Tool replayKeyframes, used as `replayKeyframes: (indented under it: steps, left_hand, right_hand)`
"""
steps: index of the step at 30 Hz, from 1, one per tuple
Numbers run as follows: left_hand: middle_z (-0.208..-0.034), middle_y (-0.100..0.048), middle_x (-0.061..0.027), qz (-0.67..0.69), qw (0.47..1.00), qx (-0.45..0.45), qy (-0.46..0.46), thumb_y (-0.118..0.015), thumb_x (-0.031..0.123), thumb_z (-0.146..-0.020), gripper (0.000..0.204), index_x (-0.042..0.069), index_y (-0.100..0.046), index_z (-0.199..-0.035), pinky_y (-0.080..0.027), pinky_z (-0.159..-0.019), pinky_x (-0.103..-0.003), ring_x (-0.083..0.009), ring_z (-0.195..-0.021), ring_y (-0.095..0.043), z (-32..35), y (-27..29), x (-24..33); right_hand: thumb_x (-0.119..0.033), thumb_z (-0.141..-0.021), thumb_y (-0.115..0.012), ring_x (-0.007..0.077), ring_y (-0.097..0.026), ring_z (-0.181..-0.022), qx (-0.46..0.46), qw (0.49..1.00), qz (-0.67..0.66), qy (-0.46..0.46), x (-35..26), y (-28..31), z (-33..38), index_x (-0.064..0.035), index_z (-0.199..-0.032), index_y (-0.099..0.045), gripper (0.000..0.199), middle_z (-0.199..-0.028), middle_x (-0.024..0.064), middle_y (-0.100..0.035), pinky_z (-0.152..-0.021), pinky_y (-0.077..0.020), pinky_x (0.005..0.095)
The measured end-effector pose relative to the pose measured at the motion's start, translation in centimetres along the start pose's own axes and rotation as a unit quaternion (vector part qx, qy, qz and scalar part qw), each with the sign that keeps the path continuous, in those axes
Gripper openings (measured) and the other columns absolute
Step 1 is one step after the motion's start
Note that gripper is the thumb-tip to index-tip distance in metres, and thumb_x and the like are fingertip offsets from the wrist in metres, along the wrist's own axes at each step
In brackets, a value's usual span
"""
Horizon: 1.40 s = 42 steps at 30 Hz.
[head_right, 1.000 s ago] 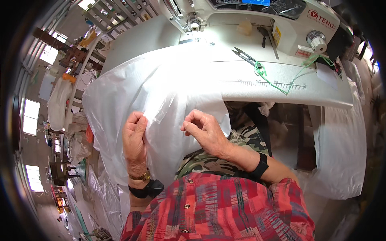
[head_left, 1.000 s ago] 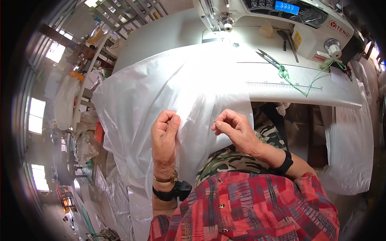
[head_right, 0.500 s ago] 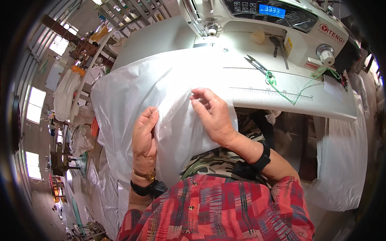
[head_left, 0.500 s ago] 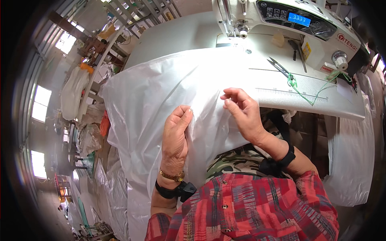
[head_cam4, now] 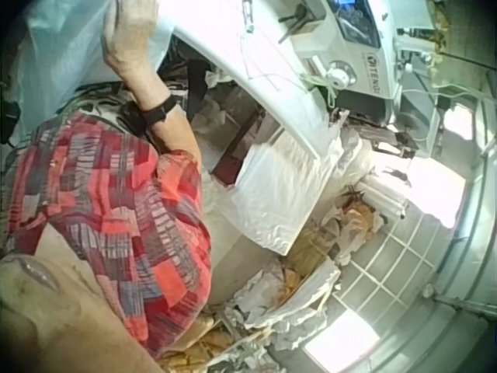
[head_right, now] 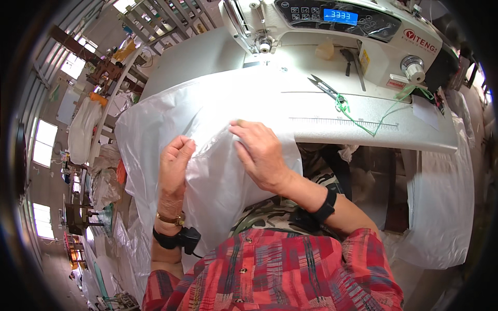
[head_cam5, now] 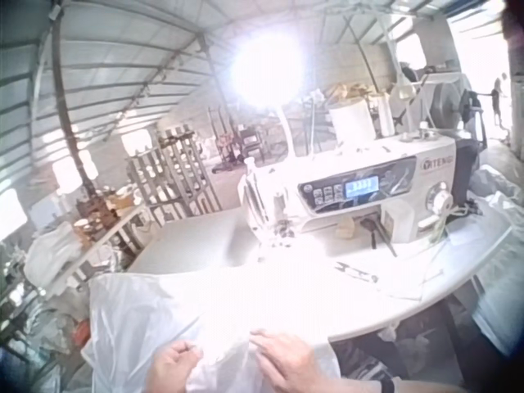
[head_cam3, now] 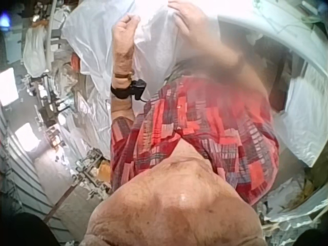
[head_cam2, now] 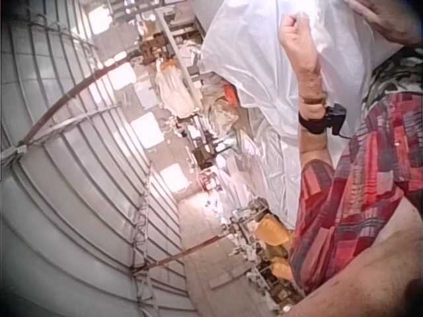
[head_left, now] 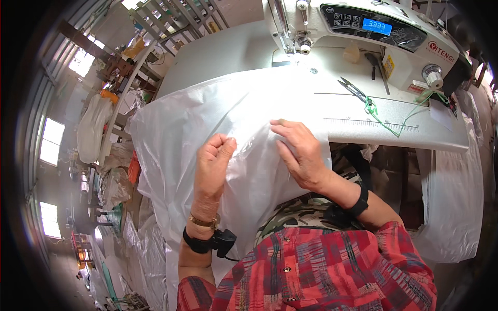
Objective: Sewing a large piece of white plastic-woven material using an industrial sewing machine.
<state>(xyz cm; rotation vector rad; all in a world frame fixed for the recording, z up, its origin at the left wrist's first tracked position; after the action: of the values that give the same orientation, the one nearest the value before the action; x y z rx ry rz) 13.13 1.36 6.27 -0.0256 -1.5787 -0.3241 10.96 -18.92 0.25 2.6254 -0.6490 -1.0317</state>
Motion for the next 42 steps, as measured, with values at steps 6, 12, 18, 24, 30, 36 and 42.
replayKeyframes:
  steps: [6,12,18,24,30,36,42]
  left_hand:
    - [-0.087,-0.065,-0.0021,0.233,0.971,-0.030,0.048,-0.057,0.009,-0.097,0.010,0.000,-0.060,-0.094,-0.051,-0.068,-0.019,-0.0063,-0.072,-0.060,-1.8,1.0,1.9]
    - [-0.089,-0.066,-0.0038,0.241,0.967,-0.062,0.060,-0.056,0.009,-0.097,0.009,0.000,-0.059,-0.096,-0.053,-0.070,-0.021,-0.0079,-0.074,-0.063,-2.1,-1.0,4.6]
    - [-0.086,-0.064,0.0017,0.171,0.975,-0.133,0.058,-0.056,0.010,-0.097,0.006,0.004,-0.058,-0.095,-0.047,-0.071,-0.018,-0.0031,-0.076,-0.057,-0.2,-4.3,6.7]
    - [-0.075,-0.049,0.0079,-0.004,0.989,-0.146,-0.011,-0.056,0.010,-0.096,0.014,0.003,-0.056,-0.084,-0.033,-0.059,-0.017,0.0011,-0.069,-0.040,0.7,-4.7,2.9]
    - [-0.073,-0.046,0.0077,0.005,0.993,-0.116,-0.028,-0.056,0.011,-0.096,0.015,0.002,-0.055,-0.084,-0.033,-0.058,-0.019,-0.0003,-0.068,-0.039,2.5,-4.4,-1.5]
    - [-0.067,-0.044,0.0025,-0.059,0.991,-0.094,-0.078,-0.056,0.010,-0.096,0.016,0.000,-0.054,-0.084,-0.035,-0.056,-0.023,-0.0042,-0.064,-0.040,2.8,-5.1,-1.9]
    - [-0.060,-0.047,-0.0020,-0.150,0.974,-0.096,-0.140,-0.059,0.009,-0.094,0.013,0.000,-0.056,-0.085,-0.036,-0.051,-0.025,-0.0070,-0.056,-0.043,3.0,-6.8,-1.0]
  right_hand:
    - [-0.005,-0.084,-0.062,0.0345,-0.055,-0.110,0.031,0.982,-0.045,-0.180,-0.6,-0.9,5.6,0.0010,-0.131,-0.047,0.050,-0.131,0.0186,-0.050,-0.096,-0.0449,0.0403]
    - [-0.011,-0.090,-0.058,0.0284,-0.056,-0.107,-0.204,0.730,-0.463,-0.459,-2.8,-9.1,4.6,-0.0002,-0.142,-0.030,0.061,-0.131,0.0189,-0.047,-0.095,-0.0463,0.0360]
    - [-0.014,-0.087,-0.061,0.0281,-0.061,-0.097,-0.168,0.890,-0.406,-0.123,-5.3,-15.9,2.3,-0.0019,-0.125,-0.049,0.041,-0.123,0.0172,-0.055,-0.086,-0.0493,0.0374]
    - [-0.015,-0.087,-0.061,0.0282,-0.061,-0.098,-0.325,0.843,-0.423,-0.072,-0.6,-13.0,3.5,-0.0016,-0.119,-0.054,0.035,-0.119,0.0172,-0.059,-0.086,-0.0487,0.0384]
    - [-0.013,-0.088,-0.061,0.0295,-0.063,-0.082,-0.234,0.923,-0.156,-0.261,1.5,-1.9,5.9,0.0005,-0.098,-0.064,0.018,-0.090,0.0154,-0.065,-0.073,-0.0492,0.0354]
    - [-0.014,-0.082,-0.069,0.0246,-0.057,-0.083,0.129,0.960,0.015,-0.248,2.9,3.4,11.1,0.0005,-0.091,-0.058,0.021,-0.087,0.0110,-0.056,-0.079,-0.0461,0.0343]
    - [-0.021,-0.093,-0.058,0.0197,-0.061,-0.086,-0.035,0.931,-0.170,-0.322,4.5,2.2,12.0,0.0025,-0.095,-0.062,0.024,-0.086,0.0125,-0.063,-0.080,-0.0472,0.0338]
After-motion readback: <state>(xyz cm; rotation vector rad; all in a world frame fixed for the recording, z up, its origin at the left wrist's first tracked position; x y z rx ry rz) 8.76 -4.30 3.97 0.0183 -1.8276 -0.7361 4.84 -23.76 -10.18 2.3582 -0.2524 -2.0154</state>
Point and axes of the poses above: each hand's wrist, its own z-axis away from the middle knuckle, its own y-axis out of the back of the hand, x = y × z, the point moved 1 cm from there along -z, towards the middle knuckle
